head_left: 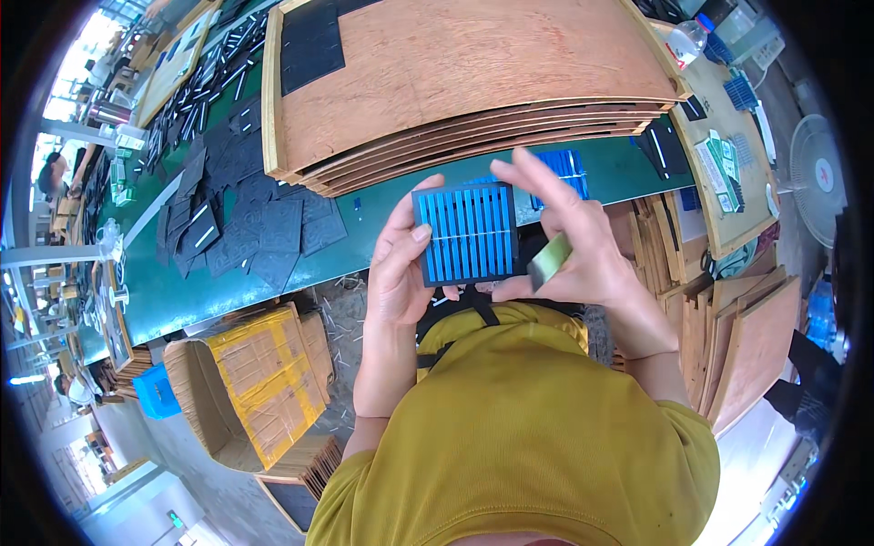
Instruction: Assembling electronic components into a tray on a factory floor.
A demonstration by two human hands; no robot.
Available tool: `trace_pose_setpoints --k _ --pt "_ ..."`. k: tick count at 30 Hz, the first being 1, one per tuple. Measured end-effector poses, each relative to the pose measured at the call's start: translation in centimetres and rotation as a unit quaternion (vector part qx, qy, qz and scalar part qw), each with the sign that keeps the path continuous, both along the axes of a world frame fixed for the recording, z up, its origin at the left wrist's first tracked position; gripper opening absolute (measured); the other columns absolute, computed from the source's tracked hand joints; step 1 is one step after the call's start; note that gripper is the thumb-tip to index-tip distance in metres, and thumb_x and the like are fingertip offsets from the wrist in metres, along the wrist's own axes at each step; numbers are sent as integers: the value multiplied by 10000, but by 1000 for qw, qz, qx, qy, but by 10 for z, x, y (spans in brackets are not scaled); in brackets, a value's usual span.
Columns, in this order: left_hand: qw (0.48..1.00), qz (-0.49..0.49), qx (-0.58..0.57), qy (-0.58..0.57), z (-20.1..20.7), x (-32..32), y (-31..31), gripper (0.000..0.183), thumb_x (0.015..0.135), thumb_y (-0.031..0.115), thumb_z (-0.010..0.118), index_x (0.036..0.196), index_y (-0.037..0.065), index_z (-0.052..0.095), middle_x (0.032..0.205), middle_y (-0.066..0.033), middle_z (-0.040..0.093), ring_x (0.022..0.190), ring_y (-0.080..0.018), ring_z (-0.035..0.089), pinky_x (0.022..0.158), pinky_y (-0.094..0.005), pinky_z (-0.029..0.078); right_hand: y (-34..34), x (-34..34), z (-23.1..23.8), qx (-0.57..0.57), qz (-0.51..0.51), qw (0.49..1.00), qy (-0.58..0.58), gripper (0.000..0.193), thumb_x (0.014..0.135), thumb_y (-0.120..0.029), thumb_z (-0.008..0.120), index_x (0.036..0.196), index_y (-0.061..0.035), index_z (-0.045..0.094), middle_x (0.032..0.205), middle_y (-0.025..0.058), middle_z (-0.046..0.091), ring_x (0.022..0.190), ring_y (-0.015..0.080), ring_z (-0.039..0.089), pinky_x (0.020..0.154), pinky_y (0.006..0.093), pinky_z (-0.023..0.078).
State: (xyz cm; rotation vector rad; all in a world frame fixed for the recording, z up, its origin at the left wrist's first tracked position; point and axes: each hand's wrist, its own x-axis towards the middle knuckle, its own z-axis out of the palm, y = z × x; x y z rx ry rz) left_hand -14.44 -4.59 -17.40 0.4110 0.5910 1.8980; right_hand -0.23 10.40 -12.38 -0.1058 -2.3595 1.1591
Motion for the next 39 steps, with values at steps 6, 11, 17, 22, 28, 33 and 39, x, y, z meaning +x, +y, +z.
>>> trace_pose_setpoints --k 6,11,17,22,28,33,39 --pt "996 32 -63 61 5 9 4 598 792 83 613 1324 -6 355 1116 -111 550 905 -163 594 681 -274 533 2 -13 -6 -135 -58 988 -54 925 584 -35 776 1384 -81 314 1185 129 560 795 53 543 578 170 435" --pt "988 56 -113 87 10 14 6 619 757 58 656 1311 2 385 1133 -90 546 1032 -154 530 920 -293 414 7 -17 -15 -150 -52 985 -74 869 632 -53 764 1379 -78 321 1133 125 572 818 51 544 593 172 443" --pt "995 25 -56 80 5 7 5 570 837 206 564 1317 -17 353 1098 -119 552 816 -153 620 520 -239 550 16 -8 -11 -153 -49 987 -22 852 613 -84 788 1356 -68 371 1127 92 586 553 -12 319 464 146 281" --pt "995 45 -61 61 3 7 7 563 880 295 470 1321 -31 342 1114 -125 547 848 -147 619 602 -252 554 15 -2 -4 46 3 999 16 913 527 -257 860 1304 -44 430 1150 126 595 765 135 573 620 225 454" --pt "995 40 -65 65 7 11 8 560 874 273 490 1325 -28 348 1168 -115 528 1047 -157 538 887 -278 447 1 -7 -2 111 20 994 13 857 519 -279 863 1238 -27 472 1150 157 582 1003 306 604 825 348 496" --pt "995 36 -67 69 8 10 7 581 873 286 512 1329 -32 341 1191 -121 516 1061 -165 533 894 -289 448 1 -8 0 125 19 992 9 879 518 -296 858 1257 -35 459 1146 158 583 996 292 608 808 348 503" --pt "994 36 -75 70 7 12 8 585 875 287 513 1332 -33 339 1207 -125 510 1071 -175 530 901 -308 447 1 -7 -1 126 20 992 1 888 531 -305 848 1276 -39 446 1114 155 597 997 290 608 804 349 505"
